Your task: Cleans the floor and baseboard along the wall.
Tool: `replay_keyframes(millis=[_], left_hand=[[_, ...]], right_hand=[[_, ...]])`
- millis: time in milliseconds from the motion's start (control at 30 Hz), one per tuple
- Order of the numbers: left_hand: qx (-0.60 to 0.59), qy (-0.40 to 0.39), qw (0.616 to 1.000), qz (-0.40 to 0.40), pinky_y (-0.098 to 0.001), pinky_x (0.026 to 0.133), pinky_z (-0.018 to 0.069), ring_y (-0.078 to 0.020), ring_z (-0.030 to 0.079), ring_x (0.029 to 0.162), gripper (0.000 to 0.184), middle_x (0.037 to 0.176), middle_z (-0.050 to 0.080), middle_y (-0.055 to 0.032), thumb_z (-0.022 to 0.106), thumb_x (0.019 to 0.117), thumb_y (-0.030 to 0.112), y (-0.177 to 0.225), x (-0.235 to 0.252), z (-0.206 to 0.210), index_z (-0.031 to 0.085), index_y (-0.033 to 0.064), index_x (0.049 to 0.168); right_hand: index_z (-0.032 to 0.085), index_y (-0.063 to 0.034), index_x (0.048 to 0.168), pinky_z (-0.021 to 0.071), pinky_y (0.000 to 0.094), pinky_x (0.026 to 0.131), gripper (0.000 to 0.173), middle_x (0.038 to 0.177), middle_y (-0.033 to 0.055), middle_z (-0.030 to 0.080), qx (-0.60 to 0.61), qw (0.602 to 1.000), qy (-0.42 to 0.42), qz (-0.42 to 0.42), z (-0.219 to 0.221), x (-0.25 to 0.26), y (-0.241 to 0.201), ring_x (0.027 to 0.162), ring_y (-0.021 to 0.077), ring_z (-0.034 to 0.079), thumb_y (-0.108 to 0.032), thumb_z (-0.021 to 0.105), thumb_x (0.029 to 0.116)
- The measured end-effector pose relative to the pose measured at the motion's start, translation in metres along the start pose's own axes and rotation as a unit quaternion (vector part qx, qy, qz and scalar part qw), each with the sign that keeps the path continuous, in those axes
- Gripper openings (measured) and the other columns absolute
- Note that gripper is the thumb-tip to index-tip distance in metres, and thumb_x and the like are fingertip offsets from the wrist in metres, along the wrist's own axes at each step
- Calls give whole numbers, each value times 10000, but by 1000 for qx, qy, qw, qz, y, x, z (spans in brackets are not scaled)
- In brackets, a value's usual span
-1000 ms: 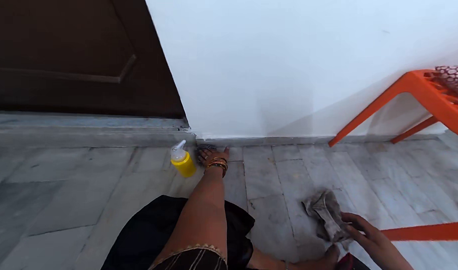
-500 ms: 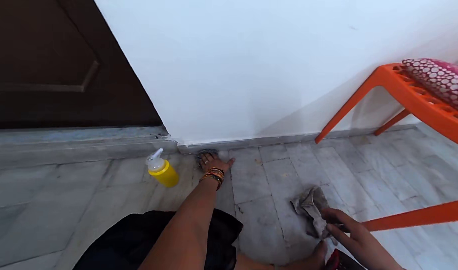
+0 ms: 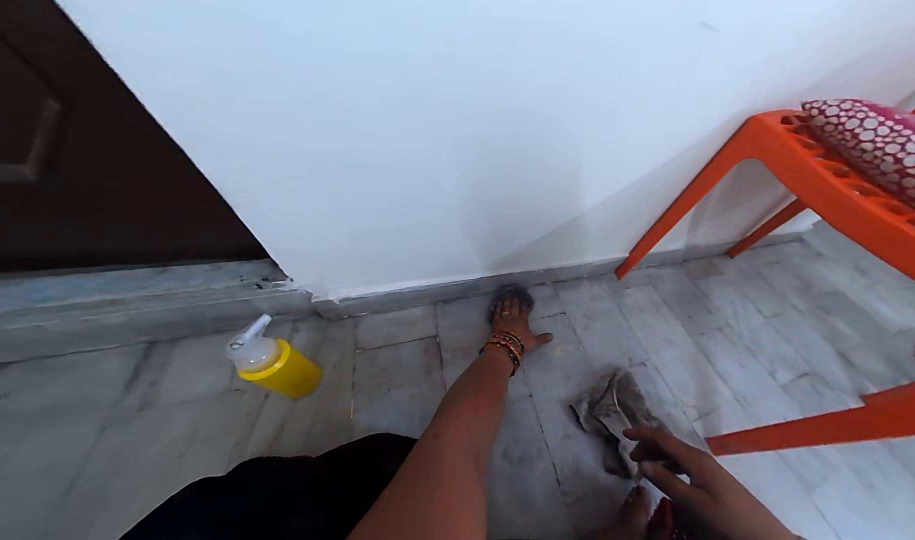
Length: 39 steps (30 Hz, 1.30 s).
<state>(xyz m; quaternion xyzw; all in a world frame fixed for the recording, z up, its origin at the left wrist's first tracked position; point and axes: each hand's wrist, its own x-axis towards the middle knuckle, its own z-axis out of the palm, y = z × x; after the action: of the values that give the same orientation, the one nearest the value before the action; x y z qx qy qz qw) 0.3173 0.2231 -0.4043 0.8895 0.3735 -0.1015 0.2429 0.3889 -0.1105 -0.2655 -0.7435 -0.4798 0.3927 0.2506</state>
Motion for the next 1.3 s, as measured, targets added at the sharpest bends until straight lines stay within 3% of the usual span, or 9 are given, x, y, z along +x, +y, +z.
replay_keyframes(millis=[200, 333, 567, 667, 767, 867, 967, 1133, 1300], left_hand=[[31, -26, 998, 57, -569, 1285, 59, -322, 42, 1611, 1017, 1739, 76, -140, 500, 939, 753, -19, 8, -12, 206, 88, 1649], [41, -30, 999, -1, -550, 1291, 59, -316, 40, 1611, 966, 1742, 85, -116, 466, 961, 743, -70, -28, -31, 205, 125, 1656], [25, -45, 988, -143, -553, 1286, 79, -374, 17, 1605, 993, 1728, 5, -205, 478, 985, 702, -145, -116, -59, 163, 29, 1643], [27, -48, 988, -141, -573, 1282, 89, -392, 3, 1602, 1053, 1723, 2, -223, 501, 953, 735, -133, -117, -45, 144, 26, 1645], [68, -67, 993, -66, -580, 1280, 64, -396, -19, 1601, 1056, 1724, 14, -223, 502, 951, 736, -104, -113, -25, 142, 27, 1646], [111, -57, 992, 14, -585, 1278, 27, -376, -4, 1605, 948, 1724, 123, -187, 484, 966, 723, -77, -109, -17, 314, 48, 1609], [87, 5, 995, 57, -543, 1288, 58, -345, 54, 1606, 805, 1714, 192, -158, 540, 973, 662, -74, -100, -5, 510, 45, 1489], [-41, 49, 995, 77, -508, 1289, 141, -392, 221, 1570, 911, 1665, 244, -280, 569, 999, 574, -81, -77, 8, 297, -84, 1568], [26, 21, 994, 101, -527, 1291, 86, -366, 116, 1599, 1018, 1708, 158, -225, 492, 976, 698, -49, -26, 10, 172, -11, 1633]], right_hand=[[566, -92, 1446, 556, 392, 889, 457, 1088, 96, 722, 8, 997, -14, 82, -3, 4, 17, 931, 175, 689, -307, 567, 1042], [555, -88, 1456, 545, 428, 925, 453, 1113, 132, 720, -11, 995, -12, 95, -4, 4, 11, 968, 217, 695, -293, 554, 1052], [536, -77, 1473, 528, 486, 983, 461, 1183, 177, 705, -65, 994, -6, 93, 1, -8, -9, 1041, 290, 697, -279, 546, 1059], [530, -67, 1475, 521, 492, 1002, 472, 1212, 185, 694, -80, 994, -10, 76, 3, -14, -17, 1075, 304, 690, -282, 554, 1056], [516, -59, 1486, 514, 497, 1008, 485, 1222, 196, 685, -89, 994, -19, 64, -3, -23, -19, 1083, 310, 683, -287, 548, 1059], [527, -66, 1483, 522, 481, 1012, 482, 1246, 184, 682, -115, 992, 23, 54, -18, -38, -18, 1106, 297, 682, -299, 545, 1060], [559, -65, 1456, 533, 476, 989, 472, 1214, 174, 697, -157, 984, 80, 30, -30, -54, -4, 1095, 299, 685, -307, 543, 1051], [586, -34, 1422, 555, 449, 958, 477, 1207, 183, 697, -121, 988, 92, 11, -32, -62, 14, 1068, 285, 695, -323, 547, 1044], [506, -69, 1504, 566, 415, 958, 543, 1284, 165, 666, -91, 994, 63, -9, -35, -45, 7, 1099, 247, 689, -345, 566, 1039]])
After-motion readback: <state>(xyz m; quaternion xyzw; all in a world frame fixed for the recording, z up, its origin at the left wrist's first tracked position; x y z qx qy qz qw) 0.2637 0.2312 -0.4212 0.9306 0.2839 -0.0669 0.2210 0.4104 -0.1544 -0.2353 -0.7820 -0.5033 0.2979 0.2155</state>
